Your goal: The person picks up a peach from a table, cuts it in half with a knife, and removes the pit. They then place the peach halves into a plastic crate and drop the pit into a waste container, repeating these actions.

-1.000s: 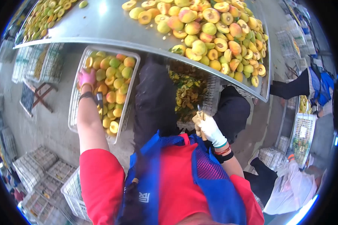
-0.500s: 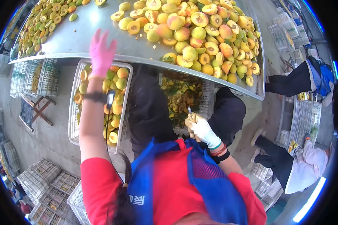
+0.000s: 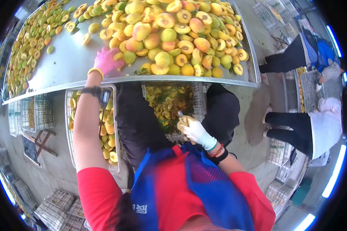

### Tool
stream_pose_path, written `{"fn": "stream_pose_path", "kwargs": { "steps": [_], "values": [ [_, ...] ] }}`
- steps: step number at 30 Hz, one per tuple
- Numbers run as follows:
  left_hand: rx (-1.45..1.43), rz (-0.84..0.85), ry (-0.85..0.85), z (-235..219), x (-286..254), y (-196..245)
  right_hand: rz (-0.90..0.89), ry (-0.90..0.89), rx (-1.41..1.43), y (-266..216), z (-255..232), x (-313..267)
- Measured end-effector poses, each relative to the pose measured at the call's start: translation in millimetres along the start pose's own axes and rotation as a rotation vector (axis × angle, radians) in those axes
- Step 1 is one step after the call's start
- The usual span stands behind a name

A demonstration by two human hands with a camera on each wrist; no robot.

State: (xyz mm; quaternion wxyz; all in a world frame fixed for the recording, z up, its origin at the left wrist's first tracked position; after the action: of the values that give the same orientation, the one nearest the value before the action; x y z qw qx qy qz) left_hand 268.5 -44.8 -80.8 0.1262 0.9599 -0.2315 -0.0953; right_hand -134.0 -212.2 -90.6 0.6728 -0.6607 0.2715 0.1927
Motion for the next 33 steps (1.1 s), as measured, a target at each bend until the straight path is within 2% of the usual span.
{"fn": "stream_pose_path", "kwargs": {
  "steps": [1,4,8,11,12,13,14,17,19,20,21,24,28,29,33],
  "values": [
    [-0.04,0.074,0.005,6.2,-10.8,13.1,-0.11,-0.003,-0.013,-8.5,4.7,1.5],
    [-0.064,0.148,0.029,17.4,-36.1,39.7,-0.106,-0.057,-0.153,-10.6,10.0,-4.5],
    [-0.182,0.183,-0.028,25.1,-38.9,45.7,-0.22,-0.024,-0.199,-14.6,6.7,-17.0],
    [-0.282,0.22,0.071,10.1,-47.9,51.8,-0.246,0.025,-0.13,-20.5,-4.1,-32.0],
    [-0.388,0.197,0.103,-3.1,-58.1,57.6,-0.257,0.038,-0.098,-18.2,-7.2,-35.2],
    [-0.491,0.172,0.135,-22.0,-71.3,73.8,-0.226,0.019,0.054,-22.2,-5.7,-43.6],
    [-0.593,0.147,0.168,-37.0,-84.8,87.4,-0.295,0.022,0.0,-23.6,-8.9,-43.3],
    [-1.323,0.15,0.027,-41.8,-118.1,123.4,-0.34,0.107,-0.181,-45.6,-14.3,-52.3],
    [-1.498,0.146,-0.084,-57.5,-160.1,159.0,-0.661,0.183,-0.369,-81.7,-11.7,-66.5],
    [-1.586,0.143,-0.144,-58.3,-179.6,173.8,-0.733,0.233,-0.432,-93.1,-10.8,-73.9],
    [-1.559,0.197,-0.133,-58.3,-192.2,185.2,-0.801,0.289,-0.497,-104.0,-9.7,-81.7],
    [-1.613,0.24,-0.205,-46.3,-221.1,212.3,-0.863,0.298,-0.46,-126.3,-4.9,-96.6],
    [-1.555,0.22,-0.164,-46.2,-251.1,239.7,-0.916,0.319,-0.462,-137.3,-3.5,-110.0],
    [-1.464,0.227,-0.131,-52.5,-257.9,245.3,-0.925,0.33,-0.469,-135.7,-5.1,-111.7],
    [-1.465,0.373,0.036,-58.9,-270.3,260.6,-0.932,0.352,-0.458,-125.9,-8.0,-116.4]
  ]
}}
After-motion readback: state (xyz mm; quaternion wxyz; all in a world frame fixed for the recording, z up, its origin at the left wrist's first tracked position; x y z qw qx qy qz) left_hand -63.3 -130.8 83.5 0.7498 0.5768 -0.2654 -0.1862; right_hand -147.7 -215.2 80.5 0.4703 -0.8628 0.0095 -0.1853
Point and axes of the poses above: each hand's wrist, its own x-axis towards the middle knuckle, its own z-axis out of the palm, y = z × x, the point moved 10 cm from there along x, towards the middle knuckle, and after that the axes turned 6 degrees about -z, right-handed, at the moved point
